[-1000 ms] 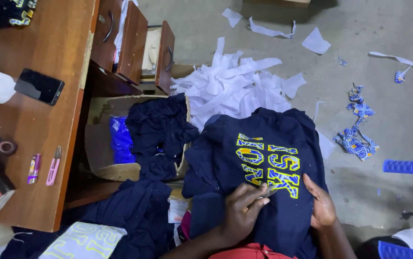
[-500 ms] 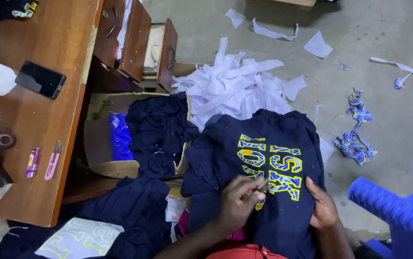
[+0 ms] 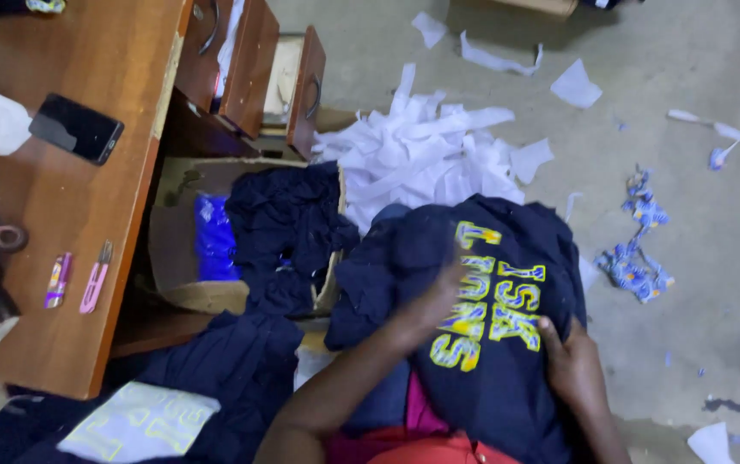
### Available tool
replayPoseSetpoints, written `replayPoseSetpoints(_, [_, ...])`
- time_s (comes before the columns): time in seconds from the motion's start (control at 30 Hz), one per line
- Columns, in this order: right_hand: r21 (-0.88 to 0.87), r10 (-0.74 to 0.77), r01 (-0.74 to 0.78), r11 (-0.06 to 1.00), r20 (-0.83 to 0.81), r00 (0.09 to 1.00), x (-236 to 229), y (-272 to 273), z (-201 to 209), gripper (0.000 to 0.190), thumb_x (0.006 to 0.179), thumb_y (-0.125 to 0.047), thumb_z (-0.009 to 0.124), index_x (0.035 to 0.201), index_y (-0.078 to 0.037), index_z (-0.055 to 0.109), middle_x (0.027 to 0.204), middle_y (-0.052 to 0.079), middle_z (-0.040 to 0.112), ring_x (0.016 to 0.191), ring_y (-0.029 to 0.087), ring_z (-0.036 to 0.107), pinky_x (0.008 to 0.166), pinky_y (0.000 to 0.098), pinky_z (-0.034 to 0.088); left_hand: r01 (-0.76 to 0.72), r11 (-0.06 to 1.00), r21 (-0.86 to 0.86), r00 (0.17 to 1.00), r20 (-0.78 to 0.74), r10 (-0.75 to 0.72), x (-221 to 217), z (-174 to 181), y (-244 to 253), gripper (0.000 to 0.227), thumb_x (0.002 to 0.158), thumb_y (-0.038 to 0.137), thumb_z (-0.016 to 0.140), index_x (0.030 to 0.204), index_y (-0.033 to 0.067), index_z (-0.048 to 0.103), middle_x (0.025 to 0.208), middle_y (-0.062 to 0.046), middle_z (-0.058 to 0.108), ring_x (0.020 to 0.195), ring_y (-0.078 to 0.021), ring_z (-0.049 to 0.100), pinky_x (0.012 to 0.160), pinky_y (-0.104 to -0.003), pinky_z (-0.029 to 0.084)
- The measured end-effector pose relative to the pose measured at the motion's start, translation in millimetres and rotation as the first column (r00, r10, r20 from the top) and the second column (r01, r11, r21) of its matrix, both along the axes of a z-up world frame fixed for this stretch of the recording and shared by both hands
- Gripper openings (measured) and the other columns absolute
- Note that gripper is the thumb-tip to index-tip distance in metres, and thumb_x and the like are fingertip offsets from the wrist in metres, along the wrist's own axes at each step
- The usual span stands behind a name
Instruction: Removing excess embroidery backing material from a navy blue shirt using fingers and a small tool.
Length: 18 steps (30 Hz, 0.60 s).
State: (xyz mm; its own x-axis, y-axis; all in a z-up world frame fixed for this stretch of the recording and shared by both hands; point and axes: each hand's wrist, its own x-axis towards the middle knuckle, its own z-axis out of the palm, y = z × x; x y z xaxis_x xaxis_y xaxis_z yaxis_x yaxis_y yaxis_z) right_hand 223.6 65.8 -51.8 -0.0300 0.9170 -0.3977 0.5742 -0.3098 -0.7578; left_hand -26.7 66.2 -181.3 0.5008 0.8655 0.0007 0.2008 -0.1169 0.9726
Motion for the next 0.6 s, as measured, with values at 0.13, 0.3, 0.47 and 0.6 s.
replayPoseSetpoints(0.13, [-0.187, -0.064, 0.057, 0.981, -0.032, 0.997, 13, 21, -7, 0.045, 0.104, -0.031, 0.06, 0.118, 0.01, 0.072, 0.107, 0.023, 0.081, 0.09, 0.029, 0.072, 0.086, 0.0423, 0.055, -0.602, 0.748, 0.28, 0.775, -0.018, 0.631, -58, 119, 27, 0.036, 0.11, 0.011, 0.046, 0.142, -0.0029, 0.057, 0.141, -0.017, 0.06, 0.133, -0.0307, 0.057, 0.115, -0.039, 0.043])
replayPoseSetpoints(0.3, [-0.222, -0.066, 0.008, 0.975, -0.254, 0.965, 10, 29, -22, 0.045, 0.104, -0.025, 0.057, 0.128, 0.011, 0.071, 0.117, 0.019, 0.079, 0.098, 0.026, 0.068, 0.091, 0.0398, 0.053, 0.205, 0.95, -0.237, 0.955, 0.262, -0.141, -56, 77, -39, 0.038, 0.113, 0.019, 0.049, 0.146, 0.004, 0.061, 0.135, -0.007, 0.069, 0.11, -0.0167, 0.063, 0.098, -0.031, 0.051])
replayPoseSetpoints(0.47, [-0.144, 0.267, -0.242, 0.96, 0.2, 0.943, 4, 33, -26, 0.045, 0.105, -0.037, 0.058, 0.115, 0.005, 0.072, 0.111, 0.026, 0.08, 0.092, 0.04, 0.076, 0.088, 0.0465, 0.056, -0.665, 0.628, 0.404, 0.674, -0.036, 0.738, -85, 64, -8, 0.066, 0.102, -0.009, 0.045, 0.165, 0.0056, 0.033, 0.177, -0.029, 0.014, 0.166, -0.045, 0.02, 0.131, -0.045, 0.025])
replayPoseSetpoints(0.6, [-0.304, 0.248, -0.167, 0.938, 0.251, 0.936, 51, 47, -103, 0.071, 0.103, -0.043, 0.064, 0.12, 0.026, 0.069, 0.11, 0.047, 0.077, 0.1, 0.052, 0.076, 0.091, 0.0533, 0.056, -0.719, 0.604, -0.345, 0.331, 0.594, 0.734, -160, 18, -10, 0.061, 0.103, 0.036, 0.068, 0.144, -0.0077, 0.056, 0.143, -0.022, 0.063, 0.119, -0.0306, 0.068, 0.101, -0.039, 0.056])
